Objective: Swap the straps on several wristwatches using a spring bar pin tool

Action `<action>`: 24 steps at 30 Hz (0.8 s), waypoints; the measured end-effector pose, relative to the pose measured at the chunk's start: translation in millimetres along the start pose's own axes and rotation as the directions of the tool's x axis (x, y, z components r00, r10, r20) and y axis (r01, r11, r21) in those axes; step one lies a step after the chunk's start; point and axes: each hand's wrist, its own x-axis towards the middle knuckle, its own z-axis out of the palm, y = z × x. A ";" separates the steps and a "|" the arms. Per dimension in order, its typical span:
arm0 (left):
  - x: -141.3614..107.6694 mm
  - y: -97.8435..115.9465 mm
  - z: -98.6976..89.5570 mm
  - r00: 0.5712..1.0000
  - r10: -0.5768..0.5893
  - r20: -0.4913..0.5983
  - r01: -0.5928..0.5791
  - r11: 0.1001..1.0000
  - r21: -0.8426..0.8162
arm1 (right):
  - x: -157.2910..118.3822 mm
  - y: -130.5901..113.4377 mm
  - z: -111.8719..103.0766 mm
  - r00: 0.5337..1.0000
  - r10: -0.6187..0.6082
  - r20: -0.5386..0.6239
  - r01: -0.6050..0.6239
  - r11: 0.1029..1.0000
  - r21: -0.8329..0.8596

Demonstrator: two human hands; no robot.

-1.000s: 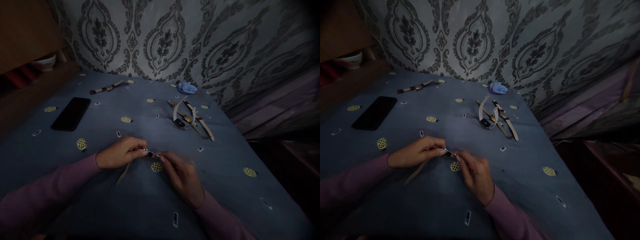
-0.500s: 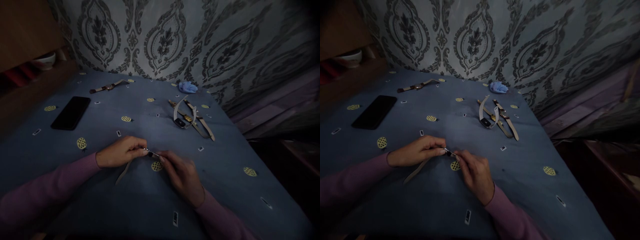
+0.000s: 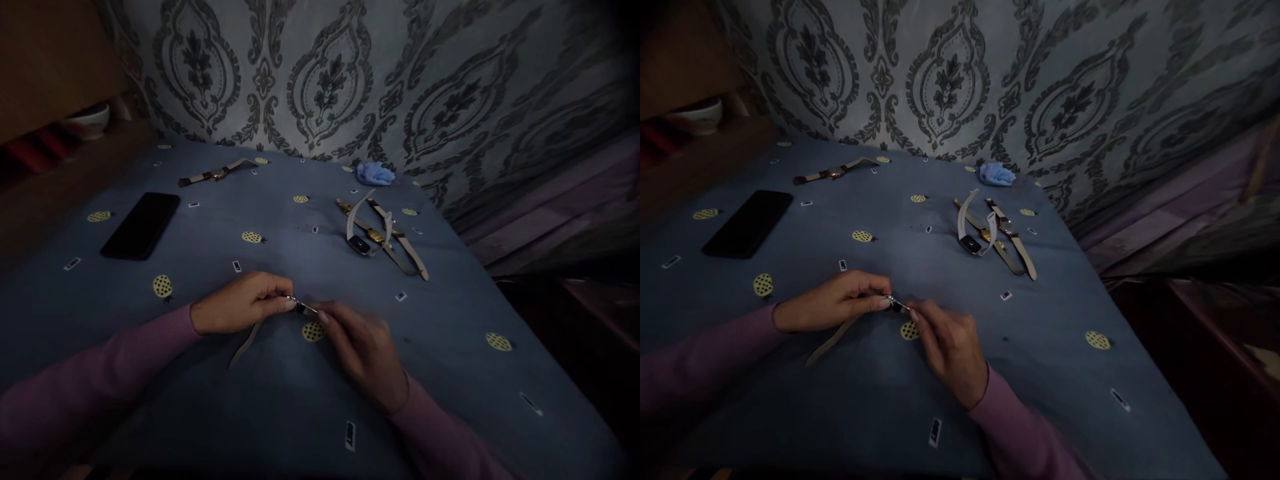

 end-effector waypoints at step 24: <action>-0.4 -2.0 2.6 0.998 0.052 -0.024 -0.050 0.996 0.077 | 4.6 -2.4 -4.5 0.993 0.035 0.112 -0.030 0.999 -0.045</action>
